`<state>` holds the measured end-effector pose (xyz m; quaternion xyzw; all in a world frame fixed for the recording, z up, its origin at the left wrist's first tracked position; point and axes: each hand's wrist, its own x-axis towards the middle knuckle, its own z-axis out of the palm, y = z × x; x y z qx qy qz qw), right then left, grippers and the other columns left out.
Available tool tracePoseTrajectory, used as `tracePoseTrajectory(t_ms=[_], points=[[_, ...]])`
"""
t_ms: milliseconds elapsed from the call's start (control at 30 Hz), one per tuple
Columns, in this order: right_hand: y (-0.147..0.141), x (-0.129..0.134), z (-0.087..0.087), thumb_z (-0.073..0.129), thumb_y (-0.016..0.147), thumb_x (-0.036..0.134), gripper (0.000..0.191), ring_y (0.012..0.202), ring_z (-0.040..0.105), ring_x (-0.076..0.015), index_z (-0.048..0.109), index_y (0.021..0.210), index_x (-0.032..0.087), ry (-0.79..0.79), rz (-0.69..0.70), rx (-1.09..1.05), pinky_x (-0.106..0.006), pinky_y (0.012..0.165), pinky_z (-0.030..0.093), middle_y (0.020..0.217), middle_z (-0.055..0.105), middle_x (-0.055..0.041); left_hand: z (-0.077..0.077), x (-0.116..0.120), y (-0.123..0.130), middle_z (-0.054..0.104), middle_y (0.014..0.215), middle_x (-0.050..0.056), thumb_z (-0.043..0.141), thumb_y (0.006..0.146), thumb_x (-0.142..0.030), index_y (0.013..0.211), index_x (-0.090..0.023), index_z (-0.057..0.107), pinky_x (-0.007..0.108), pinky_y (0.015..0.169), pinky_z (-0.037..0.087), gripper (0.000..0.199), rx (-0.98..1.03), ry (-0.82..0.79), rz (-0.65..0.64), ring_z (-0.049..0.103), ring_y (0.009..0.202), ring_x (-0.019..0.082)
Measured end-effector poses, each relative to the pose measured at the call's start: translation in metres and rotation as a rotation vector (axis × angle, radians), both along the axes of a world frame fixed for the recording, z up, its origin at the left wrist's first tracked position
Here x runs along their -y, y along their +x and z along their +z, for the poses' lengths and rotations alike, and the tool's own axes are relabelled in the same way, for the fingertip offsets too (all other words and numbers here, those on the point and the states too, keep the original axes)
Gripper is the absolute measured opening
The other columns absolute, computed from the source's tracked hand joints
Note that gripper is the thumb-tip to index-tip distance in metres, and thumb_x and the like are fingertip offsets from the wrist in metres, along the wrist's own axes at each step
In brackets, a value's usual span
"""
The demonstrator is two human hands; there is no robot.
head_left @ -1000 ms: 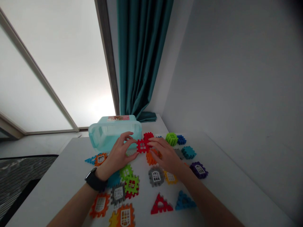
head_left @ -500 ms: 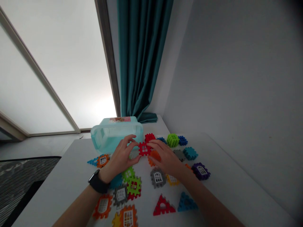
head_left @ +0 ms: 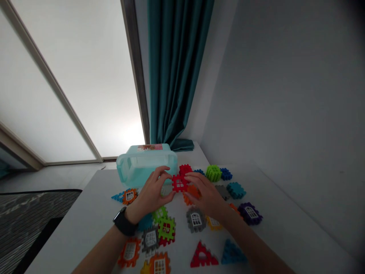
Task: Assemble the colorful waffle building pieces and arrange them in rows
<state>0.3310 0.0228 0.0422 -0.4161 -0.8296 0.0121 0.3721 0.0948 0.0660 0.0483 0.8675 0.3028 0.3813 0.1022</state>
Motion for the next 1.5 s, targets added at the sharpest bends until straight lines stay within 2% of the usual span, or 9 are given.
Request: tracePoseTrajectory(t_ms=[267, 633, 700, 800, 900, 1000, 1133, 1267, 1500], points=[[0.0, 0.001, 0.004, 0.059, 0.095, 0.025, 0.029, 0.119, 0.061, -0.0263, 0.054, 0.123, 0.025, 0.013, 0.015, 0.0, -0.046, 0.1, 0.056, 0.126, 0.062, -0.0118, 0.008, 0.003, -0.001, 0.05, 0.131, 0.015, 0.069, 0.079, -0.017, 0.111, -0.022, 0.052, 0.044, 0.099, 0.052, 0.037, 0.046, -0.009, -0.032, 0.059, 0.115, 0.027], [-0.008, 0.006, 0.006, 0.057, 0.092, 0.01, 0.019, 0.107, 0.062, -0.0259, 0.065, 0.102, 0.024, 0.307, -0.059, 0.083, -0.047, 0.095, 0.053, 0.109, 0.066, -0.0096, 0.002, 0.007, 0.009, 0.053, 0.126, 0.013, 0.07, 0.076, -0.015, 0.104, -0.021, 0.055, 0.042, 0.1, 0.049, 0.033, 0.149, -0.096, -0.051, 0.057, 0.117, 0.027], [-0.011, 0.005, 0.005, 0.056, 0.093, 0.013, 0.015, 0.099, 0.064, -0.0249, 0.066, 0.098, 0.024, 0.247, -0.085, -0.024, -0.045, 0.09, 0.054, 0.099, 0.068, -0.0082, 0.002, 0.007, 0.011, 0.057, 0.12, 0.011, 0.068, 0.081, -0.02, 0.101, -0.021, 0.056, 0.041, 0.097, 0.049, 0.023, 0.214, -0.181, -0.058, 0.058, 0.112, 0.025], [-0.017, 0.006, 0.003, 0.058, 0.095, 0.024, 0.01, 0.084, 0.066, -0.0223, 0.065, 0.088, 0.023, 0.015, -0.133, -0.256, -0.038, 0.077, 0.056, 0.086, 0.069, -0.0052, 0.001, 0.004, 0.013, 0.065, 0.106, 0.008, 0.061, 0.091, -0.028, 0.102, -0.021, 0.058, 0.038, 0.09, 0.051, 0.014, 0.31, -0.38, -0.083, 0.062, 0.1, 0.022], [-0.025, 0.007, 0.001, 0.059, 0.093, 0.035, 0.017, 0.073, 0.067, -0.0193, 0.063, 0.083, 0.022, -0.263, -0.175, -0.453, -0.03, 0.065, 0.055, 0.08, 0.069, -0.0021, -0.001, 0.001, 0.014, 0.068, 0.092, 0.006, 0.058, 0.094, -0.04, 0.095, -0.02, 0.062, 0.035, 0.084, 0.052, 0.02, 0.37, -0.583, -0.108, 0.063, 0.089, 0.02], [-0.032, 0.009, -0.002, 0.059, 0.092, 0.038, 0.02, 0.067, 0.066, -0.0181, 0.062, 0.081, 0.022, -0.383, -0.177, -0.536, -0.028, 0.061, 0.054, 0.075, 0.068, -0.0004, -0.001, 0.001, 0.017, 0.067, 0.08, 0.003, 0.061, 0.091, -0.047, 0.086, -0.018, 0.063, 0.03, 0.074, 0.05, 0.03, 0.434, -0.729, -0.1, 0.061, 0.076, 0.017], [-0.031, 0.009, 0.001, 0.057, 0.092, 0.033, 0.019, 0.074, 0.066, -0.0191, 0.06, 0.078, 0.022, -0.316, -0.124, -0.416, -0.031, 0.069, 0.054, 0.077, 0.067, -0.0016, 0.003, 0.002, 0.018, 0.066, 0.077, 0.001, 0.062, 0.09, -0.046, 0.084, -0.016, 0.066, 0.027, 0.069, 0.047, 0.03, 0.527, -0.8, -0.01, 0.058, 0.072, 0.016], [-0.018, 0.008, 0.01, 0.055, 0.095, 0.029, 0.009, 0.083, 0.067, -0.0213, 0.061, 0.097, 0.022, -0.208, -0.149, -0.284, -0.035, 0.076, 0.056, 0.089, 0.069, -0.0047, 0.004, -0.001, 0.015, 0.069, 0.081, 0.003, 0.062, 0.088, -0.046, 0.085, -0.016, 0.071, 0.028, 0.07, 0.047, 0.031, 0.491, -0.851, -0.007, 0.058, 0.075, 0.018], [-0.006, 0.009, 0.017, 0.056, 0.095, 0.02, 0.034, 0.12, 0.058, -0.0259, 0.056, 0.129, 0.024, -0.08, 0.095, 0.118, -0.047, 0.103, 0.052, 0.129, 0.063, -0.0102, 0.002, -0.005, 0.01, 0.068, 0.076, 0.002, 0.064, 0.086, -0.047, 0.077, -0.016, 0.072, 0.028, 0.069, 0.046, 0.033, 0.409, -0.96, -0.083, 0.056, 0.071, 0.017]])
